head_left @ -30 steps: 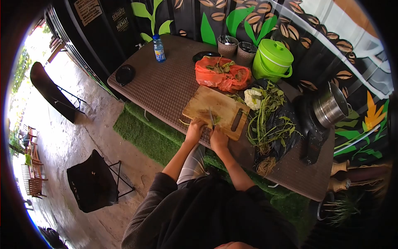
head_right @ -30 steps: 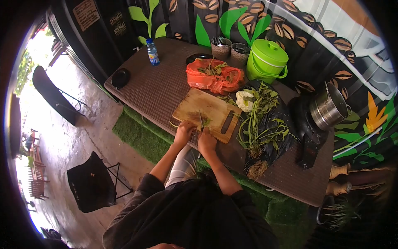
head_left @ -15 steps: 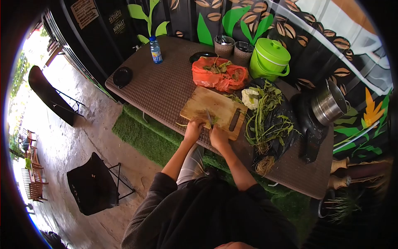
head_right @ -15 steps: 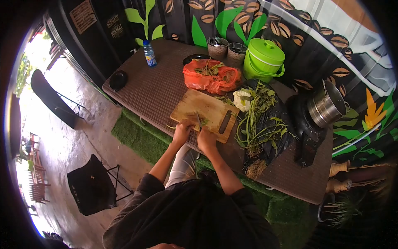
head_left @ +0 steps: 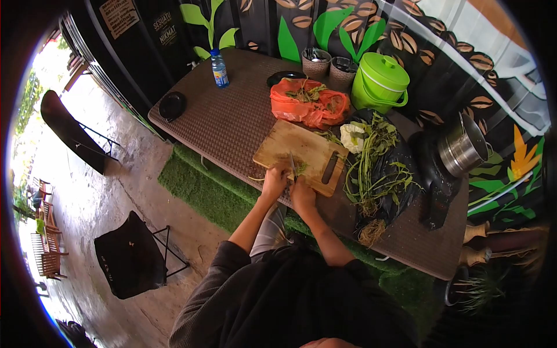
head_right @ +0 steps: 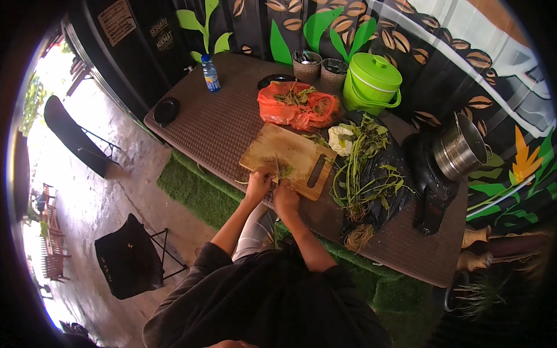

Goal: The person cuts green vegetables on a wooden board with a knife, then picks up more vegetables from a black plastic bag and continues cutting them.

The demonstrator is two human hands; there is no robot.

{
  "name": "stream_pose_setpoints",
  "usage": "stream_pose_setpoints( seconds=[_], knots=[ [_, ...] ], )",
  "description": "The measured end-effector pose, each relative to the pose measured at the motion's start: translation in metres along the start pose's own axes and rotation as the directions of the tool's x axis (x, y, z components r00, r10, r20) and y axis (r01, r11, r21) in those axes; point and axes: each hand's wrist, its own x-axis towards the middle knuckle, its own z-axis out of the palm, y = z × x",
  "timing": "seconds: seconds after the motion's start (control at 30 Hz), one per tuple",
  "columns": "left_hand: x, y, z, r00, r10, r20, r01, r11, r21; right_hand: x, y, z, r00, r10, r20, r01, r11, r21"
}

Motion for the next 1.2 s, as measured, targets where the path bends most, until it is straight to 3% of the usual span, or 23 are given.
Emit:
stream_pose_setpoints(
  seconds=[0.1,0.17,0.3,0.37,0.4,0.47,0.6,0.67,0.7,0.77,0.8,0.87,0.9,1.0,1.07,1.2],
  knots=[
    [-0.001,0.005,-0.003,1.0,-0.01,0.025,0.009,1.0,0.009,0.011,0.0,-0.004,0.993,-0.083,-0.079,0.079,0.995,-0.054],
    [0.0,0.006,-0.001,1.0,-0.01,0.017,0.01,1.0,0.01,0.017,0.002,-0.017,0.996,-0.036,0.084,0.045,0.993,-0.112],
    [0.003,-0.003,0.007,1.0,-0.027,-0.012,0.027,1.0,-0.013,0.01,0.002,-0.015,0.993,-0.053,0.103,0.071,0.981,-0.18],
    [0.003,-0.001,0.006,1.0,-0.02,0.02,0.021,1.0,-0.018,0.001,0.005,0.005,0.984,-0.1,-0.148,0.096,0.995,-0.034],
    [0.003,-0.002,0.007,1.0,-0.019,0.022,0.019,1.0,-0.019,0.002,0.004,0.001,0.984,-0.098,-0.15,0.094,0.995,-0.034],
    [0.003,-0.004,0.008,1.0,0.005,0.009,-0.005,1.0,0.026,0.009,-0.001,-0.007,0.997,-0.082,-0.009,0.081,0.993,-0.085],
    [0.002,0.0,0.005,0.999,0.04,-0.012,-0.039,0.994,0.1,0.013,-0.007,-0.027,0.992,-0.035,0.12,0.042,0.997,-0.06],
    [0.002,0.009,-0.001,0.995,-0.099,-0.024,0.101,0.993,0.066,0.012,-0.007,-0.028,0.992,-0.011,0.126,0.021,0.997,-0.079],
    [0.002,0.009,-0.002,0.995,-0.1,-0.027,0.102,0.993,0.066,0.01,-0.005,-0.022,0.992,-0.014,0.127,0.025,0.996,-0.08],
    [0.0,0.004,-0.002,1.0,-0.02,-0.002,0.02,1.0,0.003,0.007,0.001,-0.004,0.996,-0.072,-0.054,0.063,0.985,-0.159],
    [-0.002,0.003,-0.002,1.0,-0.021,-0.004,0.021,1.0,0.002,0.006,0.001,-0.004,0.996,-0.074,-0.054,0.064,0.985,-0.16],
    [-0.006,-0.001,-0.002,0.986,0.16,-0.055,-0.155,0.984,0.089,0.005,0.001,-0.003,0.995,-0.08,-0.054,0.07,0.985,-0.16],
    [-0.006,-0.003,-0.003,0.986,0.159,-0.055,-0.154,0.984,0.09,0.004,-0.002,-0.007,0.995,-0.08,-0.052,0.071,0.985,-0.159],
    [-0.003,-0.006,-0.005,0.988,0.149,-0.028,-0.148,0.987,0.057,0.007,-0.002,-0.024,0.998,-0.019,0.057,0.031,0.978,-0.208],
    [0.001,-0.005,-0.004,0.997,0.074,0.009,-0.074,0.997,-0.007,0.01,0.0,-0.034,0.988,-0.049,0.147,0.083,0.969,-0.233],
    [0.005,-0.007,-0.003,0.998,-0.056,0.033,0.057,0.998,-0.04,0.001,-0.011,-0.04,0.984,-0.005,0.176,0.042,0.977,-0.208]
  ],
)
